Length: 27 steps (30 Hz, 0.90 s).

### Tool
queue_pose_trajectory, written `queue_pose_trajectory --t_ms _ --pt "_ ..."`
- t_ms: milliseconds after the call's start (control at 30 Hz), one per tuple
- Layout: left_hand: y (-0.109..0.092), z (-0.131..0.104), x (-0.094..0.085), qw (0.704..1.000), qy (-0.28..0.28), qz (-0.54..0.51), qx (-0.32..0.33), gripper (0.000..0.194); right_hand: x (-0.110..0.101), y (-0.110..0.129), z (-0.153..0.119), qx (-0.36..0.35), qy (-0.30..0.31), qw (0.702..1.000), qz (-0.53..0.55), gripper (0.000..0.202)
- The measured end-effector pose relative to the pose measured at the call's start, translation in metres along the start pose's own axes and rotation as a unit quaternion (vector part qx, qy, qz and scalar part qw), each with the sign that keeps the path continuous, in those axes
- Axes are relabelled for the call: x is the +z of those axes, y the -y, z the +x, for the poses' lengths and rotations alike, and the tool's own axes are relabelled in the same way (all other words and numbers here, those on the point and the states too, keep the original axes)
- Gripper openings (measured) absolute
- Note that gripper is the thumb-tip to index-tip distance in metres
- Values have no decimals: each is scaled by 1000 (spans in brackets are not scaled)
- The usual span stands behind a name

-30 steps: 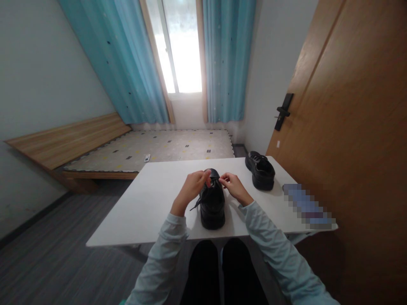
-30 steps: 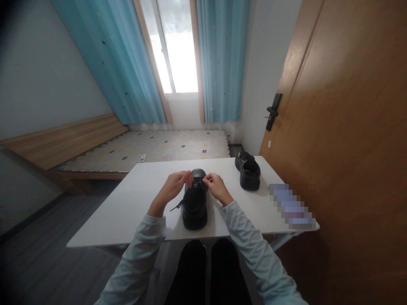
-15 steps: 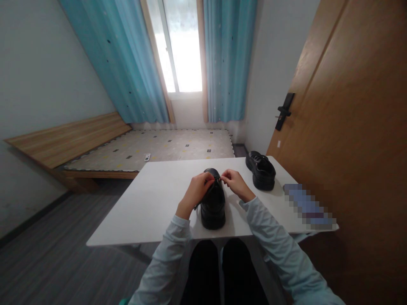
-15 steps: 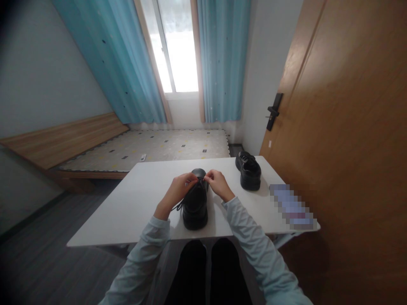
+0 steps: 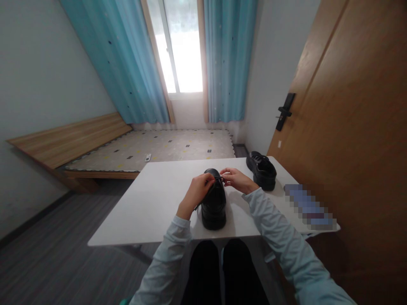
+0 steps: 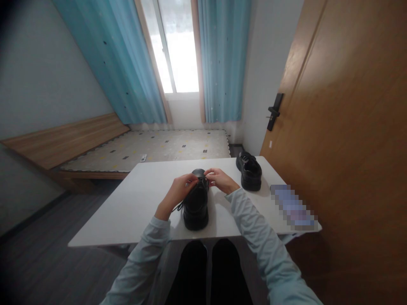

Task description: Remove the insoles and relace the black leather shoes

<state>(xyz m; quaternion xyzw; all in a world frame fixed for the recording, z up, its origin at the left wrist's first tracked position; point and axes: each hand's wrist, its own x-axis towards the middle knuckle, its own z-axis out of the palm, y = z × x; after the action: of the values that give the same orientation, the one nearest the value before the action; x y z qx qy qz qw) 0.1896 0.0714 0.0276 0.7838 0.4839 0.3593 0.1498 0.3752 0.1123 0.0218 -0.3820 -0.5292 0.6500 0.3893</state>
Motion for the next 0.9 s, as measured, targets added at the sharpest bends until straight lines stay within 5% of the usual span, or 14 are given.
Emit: queue_pose_trajectory --t_ms 633,900 --pt "-3 0 -8 998 -3 -55 -31 17 -1 -8 1 -35 -62 991 -116 10" --pt "1 -3 -5 996 -9 -84 -28 13 -8 -17 9 -110 -95 953 -267 13"
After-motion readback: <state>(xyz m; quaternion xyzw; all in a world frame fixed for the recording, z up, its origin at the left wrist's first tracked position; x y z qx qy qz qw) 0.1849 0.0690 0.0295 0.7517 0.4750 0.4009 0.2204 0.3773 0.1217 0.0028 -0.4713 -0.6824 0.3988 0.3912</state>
